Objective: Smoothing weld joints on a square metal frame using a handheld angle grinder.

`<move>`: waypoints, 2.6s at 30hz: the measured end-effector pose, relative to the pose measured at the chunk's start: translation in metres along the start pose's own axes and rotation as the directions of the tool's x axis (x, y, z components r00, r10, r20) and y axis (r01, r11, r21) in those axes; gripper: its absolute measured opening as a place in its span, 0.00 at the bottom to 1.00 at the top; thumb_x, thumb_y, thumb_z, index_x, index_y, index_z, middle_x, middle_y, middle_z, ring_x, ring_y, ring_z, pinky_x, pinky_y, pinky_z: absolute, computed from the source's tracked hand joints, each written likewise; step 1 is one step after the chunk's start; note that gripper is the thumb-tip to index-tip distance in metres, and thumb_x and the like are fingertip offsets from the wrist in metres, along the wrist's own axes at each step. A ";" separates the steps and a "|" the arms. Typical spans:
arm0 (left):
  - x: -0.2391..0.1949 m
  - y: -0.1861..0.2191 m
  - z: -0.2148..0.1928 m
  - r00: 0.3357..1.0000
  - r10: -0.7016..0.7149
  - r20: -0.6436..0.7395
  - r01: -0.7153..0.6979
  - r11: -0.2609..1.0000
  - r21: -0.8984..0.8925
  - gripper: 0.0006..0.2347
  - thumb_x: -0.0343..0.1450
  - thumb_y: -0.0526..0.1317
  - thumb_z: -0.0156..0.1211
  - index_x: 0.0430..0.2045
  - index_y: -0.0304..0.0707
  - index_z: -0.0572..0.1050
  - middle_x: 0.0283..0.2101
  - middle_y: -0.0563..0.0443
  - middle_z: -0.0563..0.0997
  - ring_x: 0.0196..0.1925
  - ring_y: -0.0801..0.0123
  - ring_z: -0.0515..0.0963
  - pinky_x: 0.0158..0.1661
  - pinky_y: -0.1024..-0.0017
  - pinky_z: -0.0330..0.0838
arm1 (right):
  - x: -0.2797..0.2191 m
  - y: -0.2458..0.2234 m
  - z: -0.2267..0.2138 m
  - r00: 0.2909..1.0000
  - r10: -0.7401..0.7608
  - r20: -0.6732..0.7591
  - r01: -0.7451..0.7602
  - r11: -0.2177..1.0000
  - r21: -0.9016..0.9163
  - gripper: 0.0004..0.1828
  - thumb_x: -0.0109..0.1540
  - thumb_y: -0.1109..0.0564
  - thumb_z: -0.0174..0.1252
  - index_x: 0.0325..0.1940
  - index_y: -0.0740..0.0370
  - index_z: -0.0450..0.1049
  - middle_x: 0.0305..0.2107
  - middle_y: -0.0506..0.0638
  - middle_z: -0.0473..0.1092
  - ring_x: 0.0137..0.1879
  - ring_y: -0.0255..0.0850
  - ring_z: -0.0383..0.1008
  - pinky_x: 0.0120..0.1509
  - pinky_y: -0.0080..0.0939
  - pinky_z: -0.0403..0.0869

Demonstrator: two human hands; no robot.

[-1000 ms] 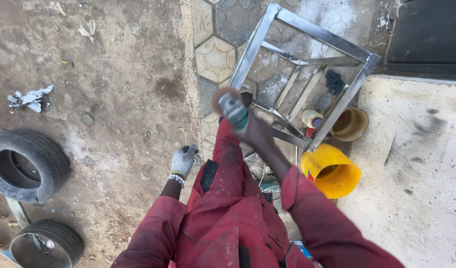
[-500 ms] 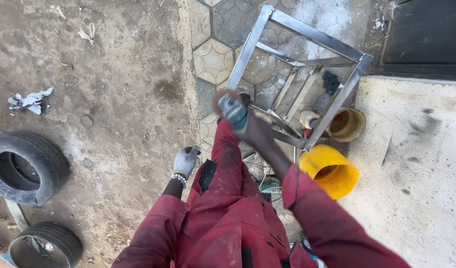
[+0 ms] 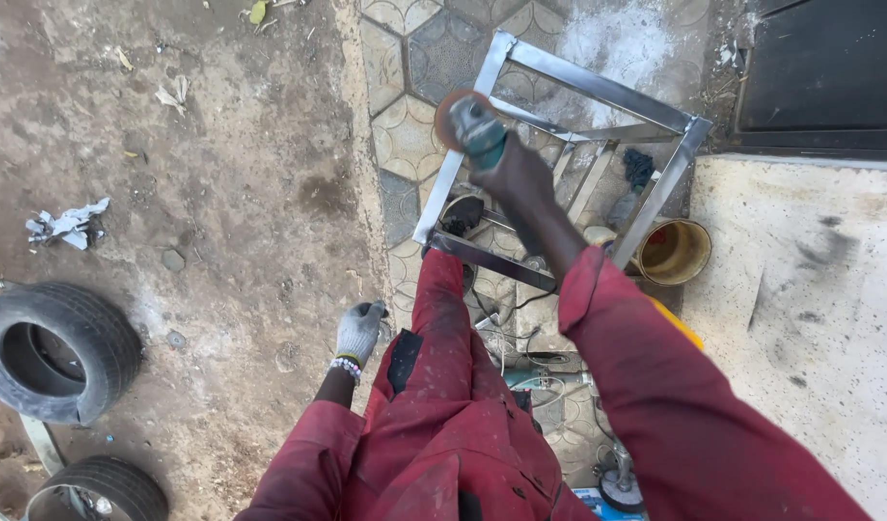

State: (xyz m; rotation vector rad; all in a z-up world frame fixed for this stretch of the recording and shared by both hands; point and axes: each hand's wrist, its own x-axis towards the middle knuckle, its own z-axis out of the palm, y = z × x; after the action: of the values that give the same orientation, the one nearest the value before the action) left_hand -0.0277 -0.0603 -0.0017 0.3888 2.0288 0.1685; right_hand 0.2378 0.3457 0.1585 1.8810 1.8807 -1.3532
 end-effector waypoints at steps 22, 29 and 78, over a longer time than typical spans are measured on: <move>-0.030 0.118 -0.047 1.000 -0.012 -0.021 0.001 0.885 -0.465 0.14 0.82 0.41 0.72 0.54 0.24 0.86 0.32 0.51 0.73 0.25 0.70 0.78 0.25 0.71 0.70 | 0.080 -0.010 -0.032 0.990 0.049 -0.133 -0.028 0.987 0.156 0.46 0.67 0.34 0.78 0.78 0.64 0.73 0.63 0.73 0.83 0.75 0.78 0.85 0.79 0.77 0.80; -0.038 0.114 -0.033 0.999 -0.030 0.040 0.044 0.891 -0.452 0.15 0.82 0.46 0.71 0.44 0.27 0.86 0.23 0.55 0.65 0.17 0.73 0.70 0.17 0.71 0.64 | 0.066 -0.025 -0.033 0.992 0.085 -0.093 -0.069 0.984 0.163 0.47 0.65 0.34 0.75 0.79 0.64 0.73 0.63 0.74 0.83 0.74 0.79 0.85 0.78 0.79 0.80; 0.114 0.545 0.029 0.893 0.443 -0.080 -0.447 0.853 -0.268 0.24 0.79 0.22 0.46 0.66 0.39 0.83 0.52 0.42 0.89 0.38 0.67 0.94 0.36 0.67 0.93 | -0.087 0.047 -0.037 0.940 0.339 -0.028 -0.183 0.573 0.799 0.40 0.55 0.40 0.85 0.68 0.55 0.83 0.54 0.50 0.87 0.57 0.45 0.89 0.62 0.48 0.88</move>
State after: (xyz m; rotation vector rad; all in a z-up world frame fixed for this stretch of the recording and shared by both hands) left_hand 0.0580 0.4884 0.0429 0.6742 1.8644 0.7414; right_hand 0.3125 0.2982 0.2163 2.6019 0.9744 -2.1837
